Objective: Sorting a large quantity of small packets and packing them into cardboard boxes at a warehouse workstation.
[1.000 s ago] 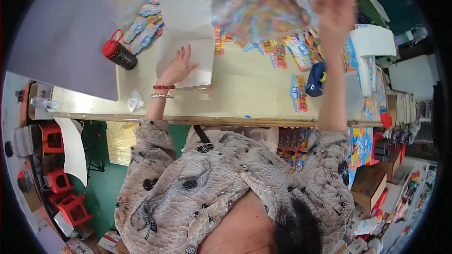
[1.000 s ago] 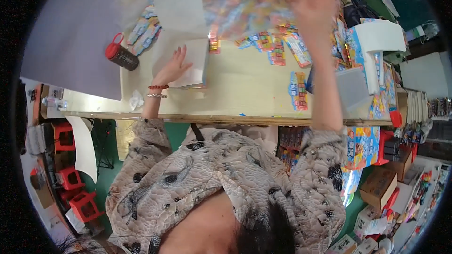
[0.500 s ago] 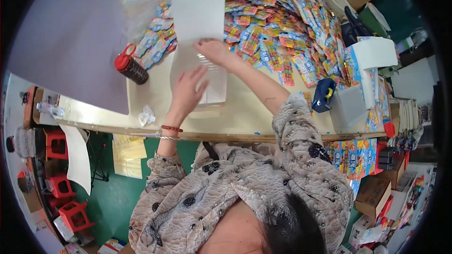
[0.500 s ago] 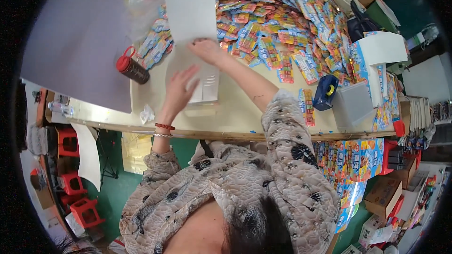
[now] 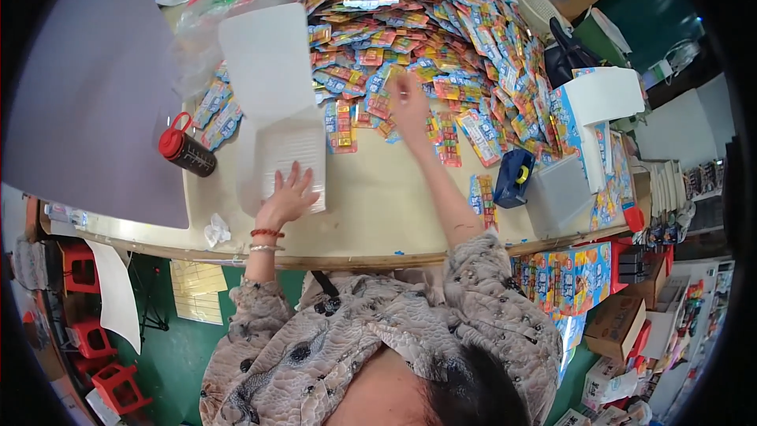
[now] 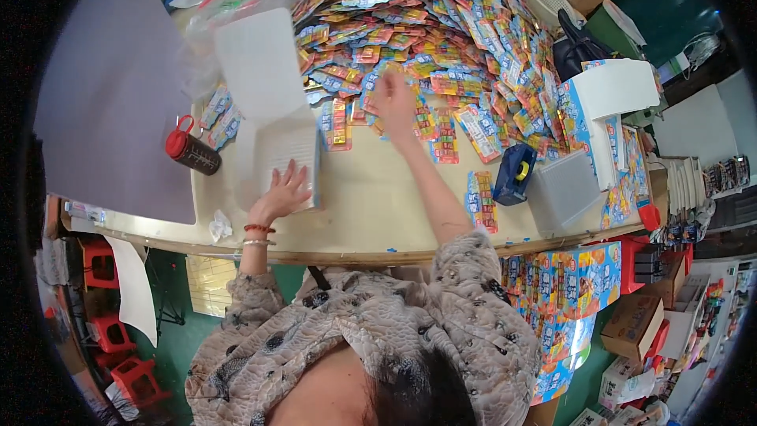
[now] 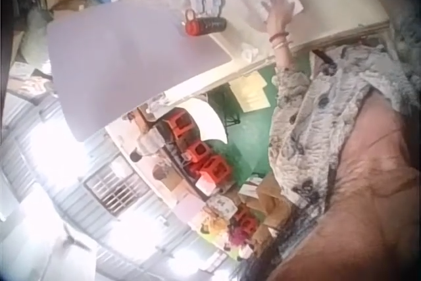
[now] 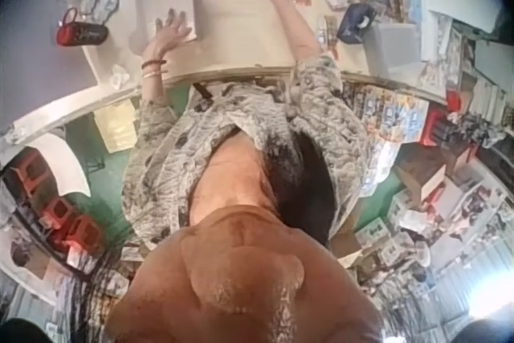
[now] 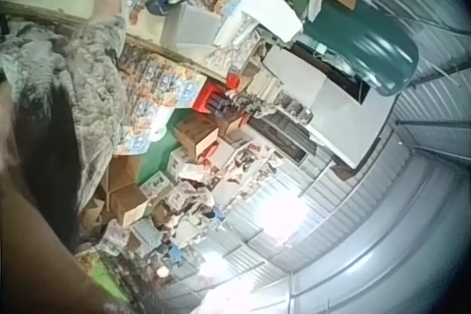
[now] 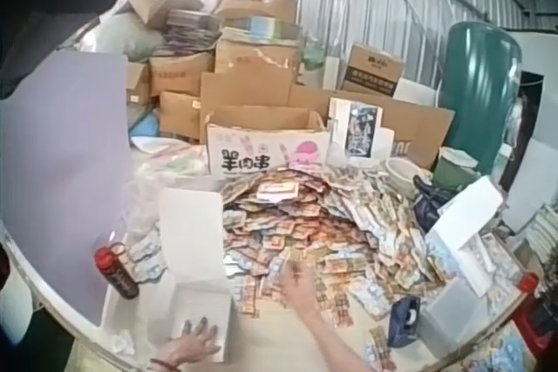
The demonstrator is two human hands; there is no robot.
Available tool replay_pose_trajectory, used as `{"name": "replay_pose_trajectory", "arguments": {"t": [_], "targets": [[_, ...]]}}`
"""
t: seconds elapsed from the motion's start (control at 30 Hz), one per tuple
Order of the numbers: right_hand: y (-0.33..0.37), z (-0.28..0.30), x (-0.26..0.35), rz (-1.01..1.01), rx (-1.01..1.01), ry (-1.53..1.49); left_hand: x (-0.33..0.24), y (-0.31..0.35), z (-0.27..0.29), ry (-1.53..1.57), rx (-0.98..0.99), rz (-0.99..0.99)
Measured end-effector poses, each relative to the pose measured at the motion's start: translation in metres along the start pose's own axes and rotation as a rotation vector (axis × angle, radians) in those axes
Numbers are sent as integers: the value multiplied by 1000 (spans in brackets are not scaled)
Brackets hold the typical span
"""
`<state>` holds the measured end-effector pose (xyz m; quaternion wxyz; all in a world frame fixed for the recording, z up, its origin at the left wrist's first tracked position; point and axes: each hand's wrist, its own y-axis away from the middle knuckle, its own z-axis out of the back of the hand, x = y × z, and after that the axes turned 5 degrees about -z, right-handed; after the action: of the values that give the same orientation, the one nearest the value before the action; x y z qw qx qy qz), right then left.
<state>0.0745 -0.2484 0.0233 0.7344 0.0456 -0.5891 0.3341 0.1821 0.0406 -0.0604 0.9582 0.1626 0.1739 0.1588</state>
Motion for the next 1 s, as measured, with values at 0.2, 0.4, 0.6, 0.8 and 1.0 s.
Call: {"name": "replay_pose_trajectory", "arguments": {"t": [0.2, 0.4, 0.6, 0.8, 1.0], "targets": [[-103, 79, -93, 372, -34, 764, -50, 26, 54, 146, 7, 176], [-189, 83, -131, 486, 259, 908, -31, 23, 26, 247, -14, 169], [-218, 82, -118, 562, 486, 875, -55, 29, 55, 265, 60, 258], [-216, 72, -120, 464, 466, 900, -61, 29, 63, 281, 91, 273], [-220, 40, -139, 575, 394, 1067, -62, 27, 62, 232, 89, 287]]}}
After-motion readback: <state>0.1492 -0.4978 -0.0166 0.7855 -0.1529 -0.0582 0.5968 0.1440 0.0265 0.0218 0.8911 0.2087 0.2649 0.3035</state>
